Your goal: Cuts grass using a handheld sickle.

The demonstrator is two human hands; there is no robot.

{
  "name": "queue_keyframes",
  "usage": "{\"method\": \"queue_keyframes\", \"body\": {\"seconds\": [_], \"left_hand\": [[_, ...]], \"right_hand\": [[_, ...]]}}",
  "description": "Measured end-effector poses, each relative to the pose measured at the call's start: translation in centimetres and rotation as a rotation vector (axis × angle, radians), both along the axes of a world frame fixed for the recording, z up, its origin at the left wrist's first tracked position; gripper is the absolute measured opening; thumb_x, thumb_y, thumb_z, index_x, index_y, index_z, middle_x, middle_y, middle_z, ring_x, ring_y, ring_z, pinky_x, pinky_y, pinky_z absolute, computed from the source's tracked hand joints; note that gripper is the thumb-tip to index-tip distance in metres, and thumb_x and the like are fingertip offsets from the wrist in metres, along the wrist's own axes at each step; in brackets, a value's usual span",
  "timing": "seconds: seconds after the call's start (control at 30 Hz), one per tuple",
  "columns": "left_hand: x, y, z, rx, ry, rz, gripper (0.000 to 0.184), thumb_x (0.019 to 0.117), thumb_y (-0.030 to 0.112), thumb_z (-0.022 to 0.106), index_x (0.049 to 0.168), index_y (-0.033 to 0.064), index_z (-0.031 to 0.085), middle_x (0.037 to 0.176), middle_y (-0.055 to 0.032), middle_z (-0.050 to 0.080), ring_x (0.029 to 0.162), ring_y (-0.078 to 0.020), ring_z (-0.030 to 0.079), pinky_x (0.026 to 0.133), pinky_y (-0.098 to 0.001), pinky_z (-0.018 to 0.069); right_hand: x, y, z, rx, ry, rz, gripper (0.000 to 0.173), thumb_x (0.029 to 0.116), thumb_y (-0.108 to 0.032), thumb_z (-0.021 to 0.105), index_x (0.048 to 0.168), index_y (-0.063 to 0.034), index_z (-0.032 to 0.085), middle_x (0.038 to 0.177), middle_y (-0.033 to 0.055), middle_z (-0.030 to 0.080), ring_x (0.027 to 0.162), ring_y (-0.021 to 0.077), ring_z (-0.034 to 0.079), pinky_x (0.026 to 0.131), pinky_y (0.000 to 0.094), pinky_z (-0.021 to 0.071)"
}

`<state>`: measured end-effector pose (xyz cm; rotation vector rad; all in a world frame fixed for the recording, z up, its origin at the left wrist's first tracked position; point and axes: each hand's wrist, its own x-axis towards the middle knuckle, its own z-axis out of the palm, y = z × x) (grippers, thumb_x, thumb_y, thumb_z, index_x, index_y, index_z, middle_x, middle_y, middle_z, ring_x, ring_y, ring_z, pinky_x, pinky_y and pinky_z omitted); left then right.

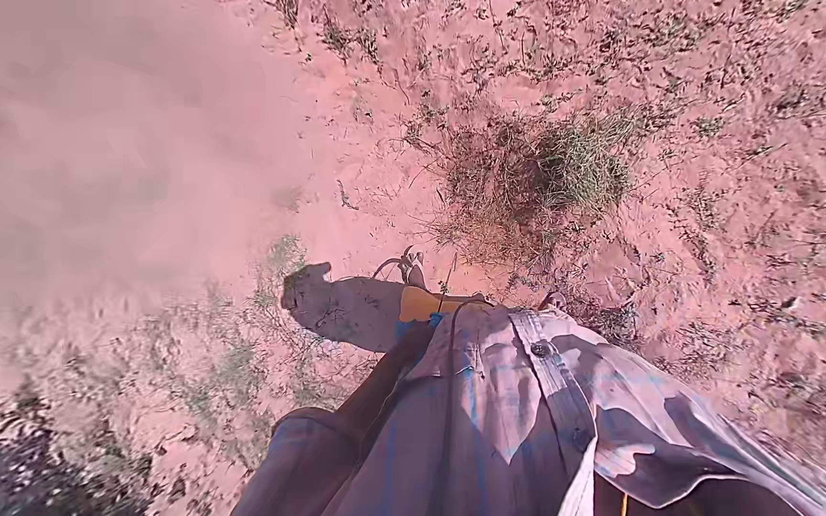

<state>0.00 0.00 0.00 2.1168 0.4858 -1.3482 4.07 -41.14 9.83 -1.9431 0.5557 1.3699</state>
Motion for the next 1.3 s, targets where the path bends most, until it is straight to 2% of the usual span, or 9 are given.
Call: {"method": "queue_keyframes", "body": {"seconds": [0.07, 0.17, 0.27, 0.4, 0.6, 0.7, 0.9, 1.1, 1.3], "left_hand": [[4.2, -2.1, 6.0, 0.083, 0.244, 0.060, 0.042, 0.1132, 0.020, 0.038, 0.142, -0.0072, 0.051, 0.149, -0.0275, 0.050, 0.141, -0.0386, 0.046, 0.117, -0.0517, 0.0327], [4.5, 0.7, 1.7, 0.053, 0.161, 0.071, 0.041, 0.1104, 0.020, 0.046, 0.137, -0.0096, 0.055, 0.138, -0.0313, 0.057, 0.130, -0.0408, 0.055, 0.111, -0.0537, 0.0400], [3.2, 3.6, -8.0, -0.013, 0.042, 0.142, 0.041, 0.0980, 0.025, 0.058, 0.127, -0.0034, 0.061, 0.113, -0.0239, 0.066, 0.102, -0.0340, 0.066, 0.087, -0.0527, 0.0536], [8.6, 0.6, -13.6, 0.040, 0.167, 0.234, 0.047, 0.1032, 0.025, 0.061, 0.139, -0.0053, 0.053, 0.131, -0.0280, 0.061, 0.123, -0.0358, 0.060, 0.107, -0.0523, 0.0440], [10.4, -6.8, -24.7, -0.009, 0.092, 0.271, 0.049, 0.1012, 0.023, 0.060, 0.138, -0.0087, 0.054, 0.127, -0.0302, 0.064, 0.123, -0.0395, 0.061, 0.107, -0.0535, 0.0455], [10.3, -10.4, -27.6, -0.080, 0.051, 0.214, 0.043, 0.1005, 0.015, 0.058, 0.134, -0.0102, 0.055, 0.125, -0.0284, 0.065, 0.120, -0.0357, 0.063, 0.107, -0.0494, 0.0465], [10.4, -15.2, -33.5, -0.231, -0.046, -0.033, 0.043, 0.0948, 0.004, 0.059, 0.133, -0.0154, 0.054, 0.126, -0.0318, 0.064, 0.125, -0.0396, 0.061, 0.110, -0.0509, 0.0446], [11.9, -20.7, -38.4, -0.518, -0.121, -0.256, 0.051, 0.0844, -0.003, 0.066, 0.132, -0.0158, 0.053, 0.131, -0.0322, 0.058, 0.127, -0.0399, 0.056, 0.107, -0.0506, 0.0464], [20.2, -23.8, -45.4, -0.706, -0.131, -0.732, 0.059, 0.0970, 0.034, 0.069, 0.141, -0.0036, 0.055, 0.145, -0.0243, 0.055, 0.141, -0.0354, 0.048, 0.120, -0.0505, 0.0343]], "right_hand": [[1.5, 1.9, -4.8, 0.083, 0.150, 0.256, 0.038, 0.1114, -0.012, 0.040, 0.137, 0.0084, 0.058, 0.142, 0.0242, 0.059, 0.130, 0.0256, 0.057, 0.113, 0.0348, 0.0396], [2.5, 3.6, -16.4, 0.176, 0.390, 0.545, 0.041, 0.1112, -0.020, 0.041, 0.131, 0.0116, 0.058, 0.134, 0.0323, 0.059, 0.123, 0.0409, 0.059, 0.107, 0.0534, 0.0424], [3.4, 5.1, -24.1, 0.063, 0.309, 0.447, 0.040, 0.1086, -0.027, 0.045, 0.125, 0.0057, 0.062, 0.117, 0.0268, 0.068, 0.101, 0.0370, 0.069, 0.092, 0.0562, 0.0517], [9.2, 10.6, -29.1, 0.217, 0.167, 0.340, 0.037, 0.1094, -0.021, 0.047, 0.130, 0.0068, 0.059, 0.120, 0.0267, 0.065, 0.103, 0.0336, 0.067, 0.095, 0.0510, 0.0508], [10.6, 18.0, -36.6, 0.403, 0.166, -0.209, 0.049, 0.1120, -0.031, 0.043, 0.147, 0.0029, 0.047, 0.146, 0.0268, 0.053, 0.131, 0.0359, 0.056, 0.108, 0.0500, 0.0436], [8.3, 18.6, -39.8, 0.453, 0.167, -0.467, 0.042, 0.1087, -0.024, 0.050, 0.138, 0.0048, 0.052, 0.127, 0.0220, 0.062, 0.112, 0.0242, 0.061, 0.099, 0.0399, 0.0494], [4.2, 15.1, -44.8, 0.462, 0.029, -0.958, 0.036, 0.1013, -0.007, 0.058, 0.134, 0.0037, 0.048, 0.108, 0.0095, 0.064, 0.093, 0.0074, 0.062, 0.086, 0.0250, 0.0524], [3.5, 8.2, -48.1, 0.282, -0.281, -0.825, 0.039, 0.1002, -0.018, 0.058, 0.135, -0.0025, 0.051, 0.112, 0.0058, 0.066, 0.090, 0.0051, 0.064, 0.080, 0.0267, 0.0552], [0.8, -1.3, -52.5, 0.134, -0.487, -0.723, 0.042, 0.0993, -0.022, 0.061, 0.133, -0.0013, 0.047, 0.109, 0.0039, 0.063, 0.087, 0.0013, 0.063, 0.079, 0.0237, 0.0553]]}}
